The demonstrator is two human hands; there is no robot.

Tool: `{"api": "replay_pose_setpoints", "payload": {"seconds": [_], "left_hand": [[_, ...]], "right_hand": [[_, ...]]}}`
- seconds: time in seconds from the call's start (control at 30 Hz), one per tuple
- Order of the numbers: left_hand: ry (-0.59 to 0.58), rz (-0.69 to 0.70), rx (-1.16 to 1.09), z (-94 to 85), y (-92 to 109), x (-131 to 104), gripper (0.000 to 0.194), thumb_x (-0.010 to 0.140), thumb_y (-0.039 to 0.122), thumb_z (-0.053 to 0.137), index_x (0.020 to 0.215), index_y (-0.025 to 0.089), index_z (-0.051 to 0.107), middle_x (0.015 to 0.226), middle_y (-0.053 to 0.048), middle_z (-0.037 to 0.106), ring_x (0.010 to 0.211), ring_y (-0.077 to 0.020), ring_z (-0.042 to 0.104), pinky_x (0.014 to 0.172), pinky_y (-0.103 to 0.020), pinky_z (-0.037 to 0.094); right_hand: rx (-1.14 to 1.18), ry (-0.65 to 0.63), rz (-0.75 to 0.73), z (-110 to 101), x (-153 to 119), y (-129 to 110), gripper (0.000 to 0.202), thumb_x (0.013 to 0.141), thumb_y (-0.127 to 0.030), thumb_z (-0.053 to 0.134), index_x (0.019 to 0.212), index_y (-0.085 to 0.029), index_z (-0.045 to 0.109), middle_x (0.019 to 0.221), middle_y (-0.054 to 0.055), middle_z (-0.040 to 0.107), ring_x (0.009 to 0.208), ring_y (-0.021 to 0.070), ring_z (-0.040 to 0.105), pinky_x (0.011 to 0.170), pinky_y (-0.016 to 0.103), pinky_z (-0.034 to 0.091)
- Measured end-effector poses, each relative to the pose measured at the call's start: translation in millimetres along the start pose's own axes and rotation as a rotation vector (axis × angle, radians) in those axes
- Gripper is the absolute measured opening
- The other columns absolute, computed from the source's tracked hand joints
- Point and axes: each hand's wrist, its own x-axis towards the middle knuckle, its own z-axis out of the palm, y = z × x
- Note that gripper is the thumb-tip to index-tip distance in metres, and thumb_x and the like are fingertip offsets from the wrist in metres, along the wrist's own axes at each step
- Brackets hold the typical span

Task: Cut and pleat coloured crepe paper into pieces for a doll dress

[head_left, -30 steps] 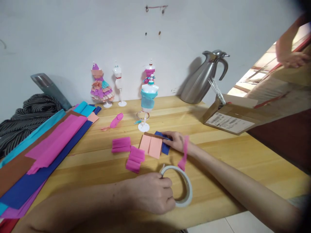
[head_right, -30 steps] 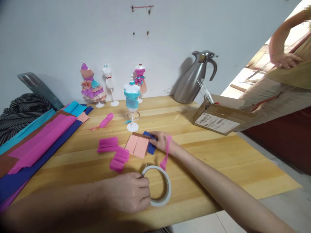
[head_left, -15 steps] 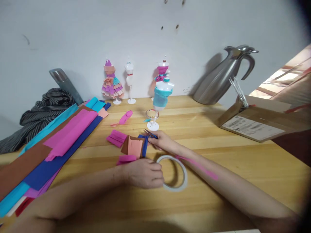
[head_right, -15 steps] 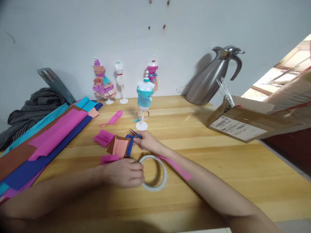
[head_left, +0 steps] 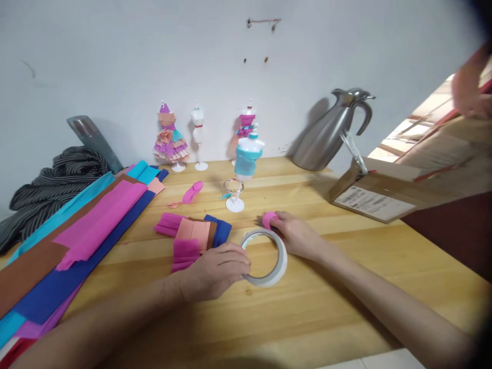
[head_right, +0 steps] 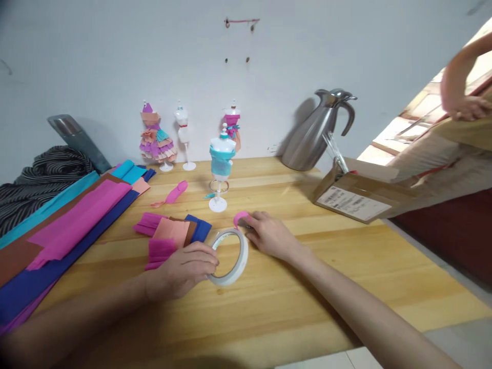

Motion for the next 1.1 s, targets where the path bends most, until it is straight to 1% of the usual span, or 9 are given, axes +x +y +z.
{"api": "replay_pose_setpoints", "payload": {"seconds": [0.13, 0.3, 0.4, 0.57, 0.67, 0.73, 0.8, 0.93, 1.1], "left_hand": [[-0.113, 0.132, 0.288, -8.3, 5.8, 5.3, 0.022, 0.09, 0.006, 0.041, 0.1, 0.009, 0.06, 0.092, -0.012, 0.071, 0.102, -0.019, 0.061, 0.09, -0.033, 0.055], [-0.195, 0.314, 0.616, -9.0, 11.3, 9.3, 0.016, 0.086, 0.006, 0.049, 0.093, 0.004, 0.063, 0.089, -0.016, 0.071, 0.094, -0.0231, 0.066, 0.088, -0.036, 0.055], [-0.207, 0.316, 0.655, -3.7, 6.9, 10.2, 0.017, 0.087, 0.007, 0.049, 0.093, 0.005, 0.064, 0.089, -0.015, 0.071, 0.095, -0.0233, 0.066, 0.086, -0.036, 0.055], [0.011, -0.002, 0.288, -9.3, 15.0, 16.4, 0.017, 0.086, 0.007, 0.047, 0.093, 0.011, 0.063, 0.093, -0.011, 0.071, 0.093, -0.0182, 0.064, 0.082, -0.034, 0.055], [0.227, -0.575, -0.134, -18.7, 28.0, 27.3, 0.021, 0.089, 0.024, 0.049, 0.079, 0.013, 0.064, 0.074, -0.006, 0.066, 0.068, -0.0131, 0.06, 0.061, -0.026, 0.053], [0.266, -1.023, -0.495, -22.3, 31.7, 37.0, 0.041, 0.089, 0.045, 0.044, 0.075, 0.012, 0.064, 0.073, -0.008, 0.064, 0.062, -0.0128, 0.057, 0.049, -0.023, 0.05], [0.261, -1.289, -0.737, -22.3, 29.9, 46.2, 0.05, 0.082, 0.059, 0.047, 0.074, 0.012, 0.063, 0.073, -0.008, 0.063, 0.059, -0.0129, 0.055, 0.043, -0.023, 0.047], [0.22, -1.297, -0.64, -16.1, 20.7, 56.1, 0.031, 0.067, 0.042, 0.069, 0.078, 0.014, 0.066, 0.065, -0.001, 0.061, 0.057, -0.011, 0.053, 0.045, -0.02, 0.044], [0.165, -1.028, -0.218, -10.5, 18.0, 50.1, 0.024, 0.079, 0.022, 0.056, 0.056, 0.015, 0.059, 0.053, 0.001, 0.058, 0.052, -0.0092, 0.051, 0.051, -0.021, 0.039]], "right_hand": [[0.262, 0.186, 0.058, -6.7, -13.0, -10.1, 0.026, 0.088, -0.035, 0.053, 0.095, -0.018, 0.071, 0.104, 0.016, 0.069, 0.101, 0.0301, 0.059, 0.092, 0.049, 0.044], [1.335, -0.187, 0.355, -16.3, -23.3, -47.7, 0.052, 0.083, -0.062, 0.049, 0.088, -0.014, 0.068, 0.079, 0.014, 0.071, 0.074, 0.0248, 0.068, 0.072, 0.039, 0.053], [1.543, -0.206, 0.38, -17.1, -25.4, -69.1, 0.046, 0.075, -0.06, 0.062, 0.082, -0.015, 0.068, 0.064, 0.007, 0.066, 0.062, 0.0208, 0.065, 0.065, 0.035, 0.052], [1.064, 0.102, 0.131, -26.9, -25.8, -82.9, 0.042, 0.083, -0.057, 0.055, 0.074, -0.017, 0.064, 0.061, 0.003, 0.06, 0.06, 0.0169, 0.057, 0.061, 0.03, 0.046], [0.596, 0.228, 0.0, -32.0, -24.3, -85.1, 0.033, 0.093, -0.042, 0.046, 0.076, -0.018, 0.061, 0.066, 0.003, 0.061, 0.06, 0.0149, 0.054, 0.057, 0.027, 0.04], [0.363, 0.302, -0.097, -29.2, -21.6, -85.2, 0.028, 0.095, -0.033, 0.043, 0.08, -0.018, 0.061, 0.067, 0.004, 0.062, 0.06, 0.0148, 0.054, 0.056, 0.026, 0.039], [0.203, 0.361, -0.2, -22.2, -17.9, -84.5, 0.024, 0.095, -0.027, 0.042, 0.082, -0.018, 0.06, 0.069, 0.005, 0.063, 0.061, 0.0157, 0.055, 0.058, 0.027, 0.04], [0.055, 0.392, -0.292, -7.9, -12.1, -83.1, 0.018, 0.094, -0.021, 0.045, 0.082, -0.018, 0.058, 0.068, 0.006, 0.062, 0.061, 0.0159, 0.054, 0.058, 0.027, 0.04], [0.13, 0.367, -0.26, -2.7, -10.2, -83.6, 0.021, 0.095, -0.023, 0.042, 0.081, -0.019, 0.057, 0.064, 0.004, 0.058, 0.058, 0.0151, 0.052, 0.055, 0.026, 0.04]]}}
